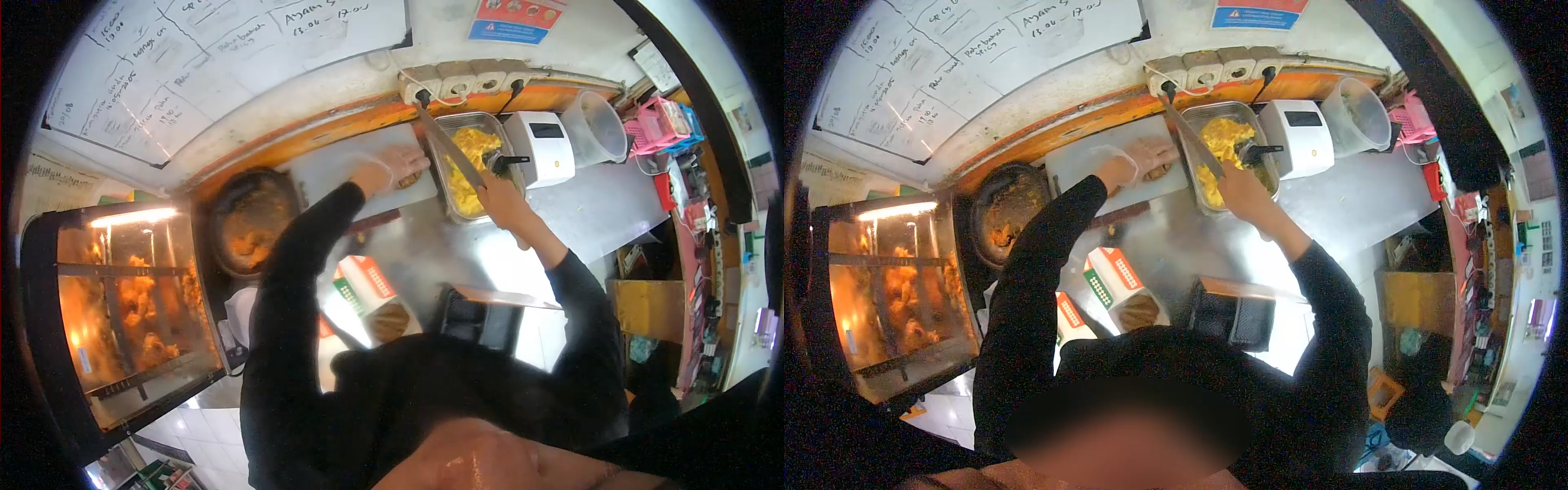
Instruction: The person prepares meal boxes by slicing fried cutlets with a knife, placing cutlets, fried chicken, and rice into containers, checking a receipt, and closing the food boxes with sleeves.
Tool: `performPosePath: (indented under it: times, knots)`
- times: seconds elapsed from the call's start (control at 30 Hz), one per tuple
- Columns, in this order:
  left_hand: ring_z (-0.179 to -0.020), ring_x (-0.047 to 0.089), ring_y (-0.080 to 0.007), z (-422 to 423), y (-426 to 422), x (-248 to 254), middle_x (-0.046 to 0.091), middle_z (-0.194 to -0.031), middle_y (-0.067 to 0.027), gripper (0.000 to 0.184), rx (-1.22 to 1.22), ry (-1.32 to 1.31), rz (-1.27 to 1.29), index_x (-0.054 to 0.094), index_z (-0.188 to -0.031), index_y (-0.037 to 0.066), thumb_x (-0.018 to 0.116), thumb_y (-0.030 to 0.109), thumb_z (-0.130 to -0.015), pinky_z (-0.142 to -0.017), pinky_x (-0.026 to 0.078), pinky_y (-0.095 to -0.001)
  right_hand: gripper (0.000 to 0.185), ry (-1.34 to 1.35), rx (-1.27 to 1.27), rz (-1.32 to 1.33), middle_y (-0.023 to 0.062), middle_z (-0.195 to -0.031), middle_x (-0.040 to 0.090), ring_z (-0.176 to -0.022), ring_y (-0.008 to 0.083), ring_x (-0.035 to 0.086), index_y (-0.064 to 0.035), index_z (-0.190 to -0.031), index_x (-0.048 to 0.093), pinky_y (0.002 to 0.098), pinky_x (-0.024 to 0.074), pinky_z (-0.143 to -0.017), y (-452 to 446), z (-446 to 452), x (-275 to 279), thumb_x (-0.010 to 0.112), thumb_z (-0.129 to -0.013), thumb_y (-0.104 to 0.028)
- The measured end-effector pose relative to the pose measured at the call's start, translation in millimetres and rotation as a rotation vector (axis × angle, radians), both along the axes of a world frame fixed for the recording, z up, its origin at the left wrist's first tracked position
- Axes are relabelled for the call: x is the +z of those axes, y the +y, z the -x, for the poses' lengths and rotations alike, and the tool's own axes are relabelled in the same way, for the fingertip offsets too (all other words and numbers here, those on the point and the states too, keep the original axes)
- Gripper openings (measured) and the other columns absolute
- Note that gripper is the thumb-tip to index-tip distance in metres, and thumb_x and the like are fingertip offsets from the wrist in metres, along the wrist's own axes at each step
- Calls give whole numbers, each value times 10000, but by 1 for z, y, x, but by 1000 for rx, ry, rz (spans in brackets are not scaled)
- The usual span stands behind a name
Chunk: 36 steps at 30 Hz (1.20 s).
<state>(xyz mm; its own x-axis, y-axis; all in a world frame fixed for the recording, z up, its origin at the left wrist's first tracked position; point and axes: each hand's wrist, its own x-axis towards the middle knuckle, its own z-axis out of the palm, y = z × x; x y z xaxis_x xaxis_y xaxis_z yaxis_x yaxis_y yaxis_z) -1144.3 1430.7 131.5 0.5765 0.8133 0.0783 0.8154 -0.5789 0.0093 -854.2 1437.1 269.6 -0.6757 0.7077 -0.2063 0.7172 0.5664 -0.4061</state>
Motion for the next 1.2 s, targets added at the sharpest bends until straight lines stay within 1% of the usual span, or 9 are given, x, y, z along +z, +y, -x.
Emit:
performPosePath:
  times: [0.13, 0.33, 0.43, 0.53, 0.73, 0.83, 0.97, 1.03, 1.2]
  knots:
    - [-1285, 440, -304, -21, 25, -6, 465, -1364, -96, 795, 58, 203, 365, 485, -1324, 131, 759, 39, -583, -1041, 403, -406, 214, 223, -50, -100, 279, -698, 606, -554, 429, 597, 17, -1014, 460, 484, 478, -522, -12, -34, 2, 440, -949, -186]
    - [-1223, 477, -326, -9, 15, -18, 486, -1313, -115, 714, 59, 3, 245, 517, -1276, 131, 734, 46, -601, -1003, 429, -426, 192, 154, -259, 134, 162, -609, 578, -404, 252, 546, -6, -981, 483, 377, 446, -399, -33, -66, 20, 469, -960, -197]
    - [-1196, 487, -340, -12, 9, -13, 498, -1267, -134, 641, 208, -11, 335, 538, -1228, 129, 713, 42, -617, -978, 441, -439, 233, 137, -340, 192, 306, -795, 618, -769, 498, 597, 10, -993, 484, 536, 464, -657, -40, -72, 27, 483, -935, -216]
    - [-1195, 483, -349, -17, 1, -2, 524, -1213, -144, 543, 384, -19, 420, 560, -1147, 124, 701, 48, -629, -977, 439, -423, 177, 206, -322, 164, 101, -606, 555, -402, 185, 510, -7, -959, 496, 324, 421, -365, -41, -82, 18, 476, -956, -183]
    - [-1067, 559, -326, -9, -18, 17, 602, -1082, -163, 228, 544, -217, 496, 599, -1028, 42, 541, 139, -830, -933, 442, -429, 177, 218, -439, 297, 87, -597, 535, -406, 167, 506, 0, -946, 499, 322, 421, -353, -56, -73, 38, 482, -955, -176]
    - [-987, 601, -288, 27, -16, -49, 628, -1058, -131, 298, 358, -862, 556, 599, -1094, 39, 549, 158, -825, -871, 481, -401, 168, 211, -432, 285, 88, -601, 537, -412, 168, 511, 3, -953, 500, 322, 415, -348, -59, -75, 39, 489, -950, -165]
    - [-888, 625, -226, 36, -47, -20, 633, -1055, -104, 446, 218, -1870, 981, 564, -1183, 18, 592, 200, -777, -721, 529, -310, 169, 249, -418, 283, 80, -591, 530, -415, 160, 511, 9, -984, 499, 319, 418, -351, -61, -76, 44, 491, -950, -156]
    - [-864, 621, -194, 22, -96, 72, 610, -1050, -103, 589, 393, -2053, 1202, 518, -1196, -38, 661, 221, -686, -616, 546, -260, 184, 257, -407, 294, 72, -581, 521, -415, 152, 509, 9, -1032, 509, 317, 419, -354, -61, -75, 45, 489, -953, -157]
    - [-721, 606, -164, 29, -235, 111, 616, -960, -108, 528, 296, -1573, 1307, 563, -1158, -17, 658, 128, -659, -447, 436, -244, 296, 265, -365, 314, -10, -551, 455, -379, 78, 433, -29, -1227, 484, 251, 363, -330, -69, -69, 40, 476, -987, -202]
